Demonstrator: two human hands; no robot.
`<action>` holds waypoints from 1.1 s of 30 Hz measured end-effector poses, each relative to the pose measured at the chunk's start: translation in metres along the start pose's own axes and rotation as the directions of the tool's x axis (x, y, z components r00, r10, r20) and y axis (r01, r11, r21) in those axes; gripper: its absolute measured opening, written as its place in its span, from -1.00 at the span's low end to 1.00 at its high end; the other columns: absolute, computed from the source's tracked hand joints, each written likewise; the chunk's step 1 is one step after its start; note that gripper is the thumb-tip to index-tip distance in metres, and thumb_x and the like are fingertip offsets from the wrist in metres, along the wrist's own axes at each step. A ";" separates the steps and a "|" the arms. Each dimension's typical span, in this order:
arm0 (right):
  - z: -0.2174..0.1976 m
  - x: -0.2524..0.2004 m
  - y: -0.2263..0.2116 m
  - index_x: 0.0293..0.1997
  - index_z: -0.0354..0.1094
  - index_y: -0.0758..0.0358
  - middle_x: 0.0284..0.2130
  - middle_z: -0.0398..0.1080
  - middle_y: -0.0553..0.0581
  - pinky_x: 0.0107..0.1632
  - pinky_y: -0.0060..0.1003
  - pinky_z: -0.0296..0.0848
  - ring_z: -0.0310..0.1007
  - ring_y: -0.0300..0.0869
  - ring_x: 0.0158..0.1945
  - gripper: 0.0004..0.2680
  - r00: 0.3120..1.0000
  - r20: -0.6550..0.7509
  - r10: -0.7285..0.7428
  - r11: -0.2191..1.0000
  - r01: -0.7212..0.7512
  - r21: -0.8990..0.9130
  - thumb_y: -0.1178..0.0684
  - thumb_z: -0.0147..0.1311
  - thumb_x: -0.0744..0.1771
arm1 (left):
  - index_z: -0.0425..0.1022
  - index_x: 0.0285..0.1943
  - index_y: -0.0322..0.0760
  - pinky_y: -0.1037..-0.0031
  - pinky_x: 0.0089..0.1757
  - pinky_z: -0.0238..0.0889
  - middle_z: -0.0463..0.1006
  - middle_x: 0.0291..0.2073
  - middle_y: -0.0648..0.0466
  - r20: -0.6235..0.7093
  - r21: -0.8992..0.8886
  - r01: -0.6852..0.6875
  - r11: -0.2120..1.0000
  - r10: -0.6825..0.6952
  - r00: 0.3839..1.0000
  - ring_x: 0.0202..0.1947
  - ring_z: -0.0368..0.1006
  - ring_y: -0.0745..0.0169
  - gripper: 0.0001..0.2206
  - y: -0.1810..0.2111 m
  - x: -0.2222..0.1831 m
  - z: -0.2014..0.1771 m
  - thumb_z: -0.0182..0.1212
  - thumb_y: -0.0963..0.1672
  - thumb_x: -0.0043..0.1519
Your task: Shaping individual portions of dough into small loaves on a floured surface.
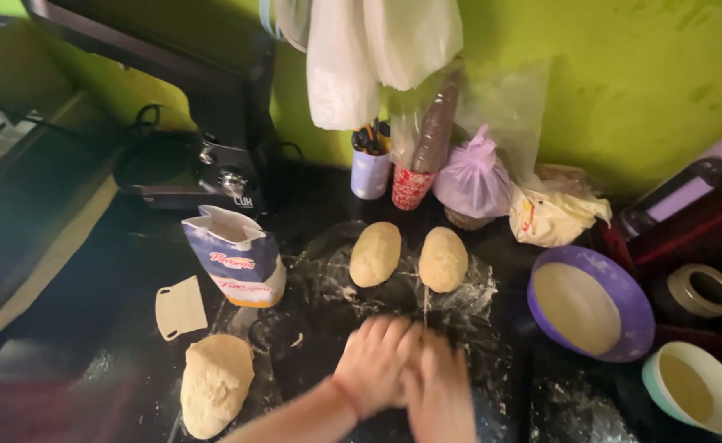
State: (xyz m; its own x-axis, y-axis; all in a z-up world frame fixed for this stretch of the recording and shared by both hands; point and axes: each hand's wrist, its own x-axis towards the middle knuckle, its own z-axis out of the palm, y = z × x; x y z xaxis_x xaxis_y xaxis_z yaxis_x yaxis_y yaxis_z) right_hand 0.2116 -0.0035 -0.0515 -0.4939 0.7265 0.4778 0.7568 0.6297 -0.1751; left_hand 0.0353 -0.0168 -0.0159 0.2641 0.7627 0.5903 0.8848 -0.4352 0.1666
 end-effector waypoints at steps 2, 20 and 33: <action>-0.015 0.037 0.010 0.34 0.28 0.30 0.15 0.45 0.27 0.40 0.18 0.27 0.47 0.13 0.21 -0.67 0.993 -0.024 0.113 0.993 -0.113 -0.021 -0.05 -0.22 0.48 | 0.49 0.36 -0.41 0.06 0.12 0.26 0.53 0.18 -0.24 -0.044 0.023 -0.028 0.999 0.029 0.999 0.16 0.44 -0.31 -0.18 -0.017 0.037 0.020 -0.05 0.27 0.18; -0.102 0.066 0.025 0.23 0.58 0.13 0.23 0.64 0.02 0.34 -0.33 0.51 0.62 -0.23 0.28 -0.69 0.853 0.456 0.253 0.493 -0.519 0.698 0.07 0.24 0.32 | 0.44 0.37 -0.01 0.32 0.07 0.41 0.63 0.13 0.08 0.737 -0.286 0.899 0.332 -0.523 0.428 0.12 0.58 0.18 -0.37 0.029 0.024 -0.068 0.28 0.20 0.15; 0.000 -0.042 -0.005 0.37 0.46 -0.27 0.14 0.38 0.07 0.13 0.01 0.41 0.45 0.03 0.12 -0.59 0.939 0.216 -0.268 0.961 0.246 0.124 -0.32 0.00 0.35 | 0.54 0.34 0.11 0.49 0.04 0.53 0.61 0.12 0.33 0.431 -0.346 0.812 0.470 -0.689 0.582 -0.02 0.70 0.50 -0.52 0.014 -0.121 -0.138 0.37 0.14 0.25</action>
State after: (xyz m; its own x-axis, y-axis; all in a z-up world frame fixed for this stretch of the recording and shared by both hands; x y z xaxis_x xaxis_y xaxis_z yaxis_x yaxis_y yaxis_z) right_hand 0.2287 -0.0373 -0.0710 -0.7590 0.5729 0.3093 0.5532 0.8180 -0.1575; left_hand -0.0376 -0.1812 0.0240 -0.2904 0.9504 -0.1115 0.4977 0.2496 0.8307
